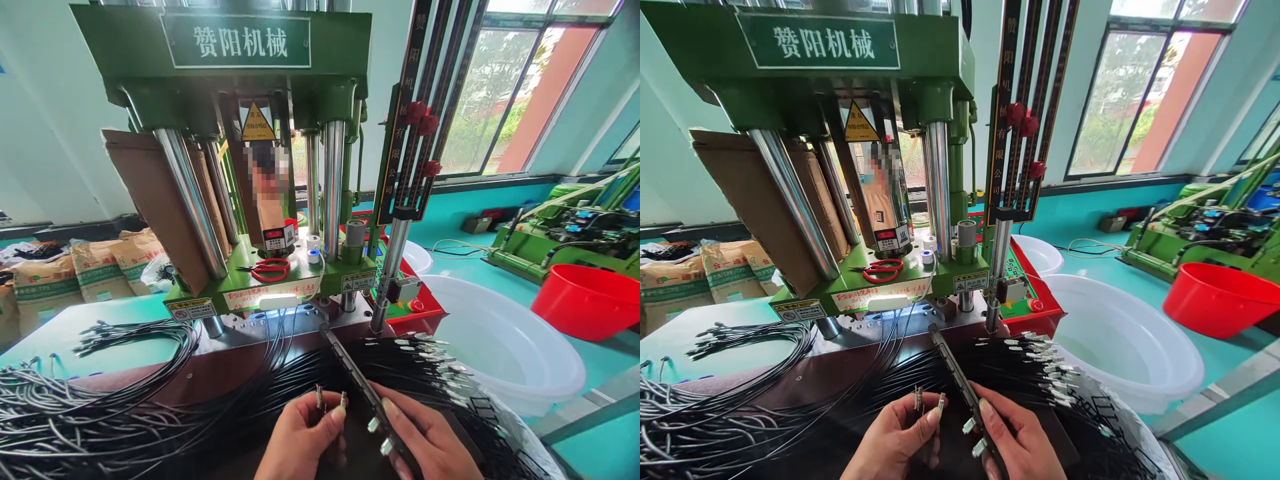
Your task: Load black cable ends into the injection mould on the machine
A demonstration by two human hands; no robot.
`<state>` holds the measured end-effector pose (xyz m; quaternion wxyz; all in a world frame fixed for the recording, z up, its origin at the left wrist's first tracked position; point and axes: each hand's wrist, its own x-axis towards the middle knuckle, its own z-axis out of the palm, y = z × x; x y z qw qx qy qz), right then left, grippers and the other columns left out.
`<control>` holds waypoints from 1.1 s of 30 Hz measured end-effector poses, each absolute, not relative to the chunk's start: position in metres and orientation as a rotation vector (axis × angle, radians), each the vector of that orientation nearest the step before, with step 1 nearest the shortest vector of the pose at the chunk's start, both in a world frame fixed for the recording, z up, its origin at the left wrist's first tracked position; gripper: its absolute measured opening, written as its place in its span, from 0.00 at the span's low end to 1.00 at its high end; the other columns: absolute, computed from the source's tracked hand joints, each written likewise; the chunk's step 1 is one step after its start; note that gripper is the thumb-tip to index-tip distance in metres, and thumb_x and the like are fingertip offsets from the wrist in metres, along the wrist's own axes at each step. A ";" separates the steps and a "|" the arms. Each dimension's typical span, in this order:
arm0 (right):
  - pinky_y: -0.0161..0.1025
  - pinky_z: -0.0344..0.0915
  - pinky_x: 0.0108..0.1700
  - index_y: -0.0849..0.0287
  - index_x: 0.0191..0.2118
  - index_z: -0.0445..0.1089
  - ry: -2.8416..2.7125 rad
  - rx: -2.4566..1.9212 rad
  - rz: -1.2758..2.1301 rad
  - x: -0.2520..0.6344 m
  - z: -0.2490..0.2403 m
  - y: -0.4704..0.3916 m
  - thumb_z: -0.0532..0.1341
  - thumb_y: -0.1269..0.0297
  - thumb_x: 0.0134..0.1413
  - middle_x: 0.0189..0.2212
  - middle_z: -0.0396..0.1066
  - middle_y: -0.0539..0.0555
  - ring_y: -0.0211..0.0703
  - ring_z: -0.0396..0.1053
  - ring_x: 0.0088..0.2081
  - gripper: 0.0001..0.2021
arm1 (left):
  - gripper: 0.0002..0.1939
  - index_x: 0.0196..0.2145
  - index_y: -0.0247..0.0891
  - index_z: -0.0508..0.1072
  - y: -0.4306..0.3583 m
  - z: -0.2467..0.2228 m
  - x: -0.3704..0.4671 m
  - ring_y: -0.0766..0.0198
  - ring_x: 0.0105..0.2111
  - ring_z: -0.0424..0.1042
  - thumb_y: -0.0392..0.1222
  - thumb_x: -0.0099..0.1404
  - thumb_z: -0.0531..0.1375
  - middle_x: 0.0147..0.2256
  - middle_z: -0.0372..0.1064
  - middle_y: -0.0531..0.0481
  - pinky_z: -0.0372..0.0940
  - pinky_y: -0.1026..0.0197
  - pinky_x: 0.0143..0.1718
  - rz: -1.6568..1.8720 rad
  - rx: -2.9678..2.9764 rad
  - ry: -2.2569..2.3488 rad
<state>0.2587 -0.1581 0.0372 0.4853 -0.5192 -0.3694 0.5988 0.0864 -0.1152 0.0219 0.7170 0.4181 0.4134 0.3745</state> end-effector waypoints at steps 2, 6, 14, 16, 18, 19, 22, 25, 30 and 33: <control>0.27 0.50 0.16 0.58 0.52 0.69 -0.928 -1.250 1.460 0.258 0.034 -0.157 0.59 0.44 0.51 0.17 0.62 0.46 0.28 0.52 0.15 0.28 | 0.23 0.32 0.32 0.70 -0.115 0.021 0.090 0.72 0.17 0.60 0.56 0.48 0.67 0.18 0.61 0.56 0.59 0.67 0.19 0.835 0.960 0.964; 0.28 0.51 0.16 0.59 0.54 0.67 -0.977 -1.249 1.475 0.259 0.027 -0.155 0.58 0.44 0.52 0.19 0.65 0.48 0.28 0.53 0.15 0.29 | 0.23 0.28 0.32 0.70 -0.114 0.020 0.096 0.73 0.15 0.58 0.58 0.49 0.65 0.18 0.60 0.57 0.56 0.68 0.16 0.798 1.046 1.033; 0.28 0.50 0.15 0.58 0.54 0.67 -1.031 -1.286 1.493 0.262 0.028 -0.154 0.58 0.42 0.51 0.17 0.62 0.47 0.30 0.54 0.15 0.30 | 0.21 0.27 0.33 0.70 -0.114 0.022 0.096 0.74 0.15 0.56 0.56 0.50 0.65 0.19 0.59 0.57 0.56 0.69 0.14 0.751 1.048 1.014; 0.27 0.49 0.15 0.59 0.55 0.65 -1.062 -1.283 1.506 0.262 0.026 -0.154 0.57 0.42 0.53 0.17 0.62 0.46 0.29 0.54 0.15 0.31 | 0.22 0.27 0.32 0.70 -0.114 0.023 0.097 0.74 0.15 0.56 0.57 0.50 0.65 0.19 0.59 0.57 0.56 0.68 0.15 0.742 1.045 1.015; 0.27 0.50 0.16 0.59 0.55 0.66 -1.079 -1.262 1.503 0.261 0.025 -0.154 0.57 0.43 0.54 0.18 0.62 0.47 0.29 0.54 0.15 0.30 | 0.22 0.27 0.32 0.70 -0.114 0.024 0.097 0.74 0.15 0.56 0.57 0.50 0.64 0.19 0.59 0.57 0.56 0.68 0.15 0.730 1.053 1.023; 0.27 0.51 0.16 0.59 0.54 0.66 -1.084 -1.249 1.501 0.261 0.025 -0.153 0.57 0.44 0.54 0.20 0.64 0.48 0.29 0.54 0.16 0.29 | 0.22 0.27 0.32 0.70 -0.114 0.024 0.097 0.74 0.15 0.56 0.57 0.50 0.64 0.18 0.59 0.57 0.56 0.68 0.15 0.725 1.056 1.028; 0.28 0.51 0.17 0.58 0.54 0.67 -1.111 -1.222 1.504 0.261 0.023 -0.153 0.57 0.45 0.54 0.23 0.66 0.49 0.28 0.53 0.17 0.28 | 0.21 0.27 0.33 0.69 -0.114 0.024 0.097 0.73 0.14 0.56 0.57 0.50 0.64 0.18 0.59 0.57 0.56 0.68 0.15 0.721 1.061 1.032; 0.30 0.57 0.19 0.57 0.54 0.68 -1.206 -1.243 1.418 0.262 0.024 -0.153 0.56 0.45 0.55 0.25 0.67 0.51 0.32 0.58 0.20 0.26 | 0.21 0.26 0.33 0.69 -0.113 0.023 0.096 0.73 0.14 0.57 0.56 0.49 0.64 0.18 0.59 0.57 0.55 0.68 0.15 0.723 1.055 1.037; 0.39 0.69 0.38 0.55 0.48 0.74 -1.348 -1.339 1.100 0.263 0.025 -0.154 0.57 0.46 0.54 0.31 0.71 0.56 0.45 0.68 0.32 0.23 | 0.17 0.26 0.33 0.69 -0.114 0.017 0.094 0.73 0.15 0.57 0.52 0.52 0.64 0.17 0.59 0.57 0.54 0.68 0.16 0.730 1.060 1.037; 0.37 0.68 0.39 0.54 0.48 0.74 -1.388 -1.364 1.057 0.260 0.022 -0.154 0.56 0.47 0.55 0.30 0.71 0.55 0.44 0.68 0.33 0.22 | 0.17 0.25 0.33 0.70 -0.114 0.015 0.095 0.73 0.15 0.57 0.52 0.51 0.64 0.17 0.60 0.56 0.54 0.68 0.16 0.760 1.061 1.037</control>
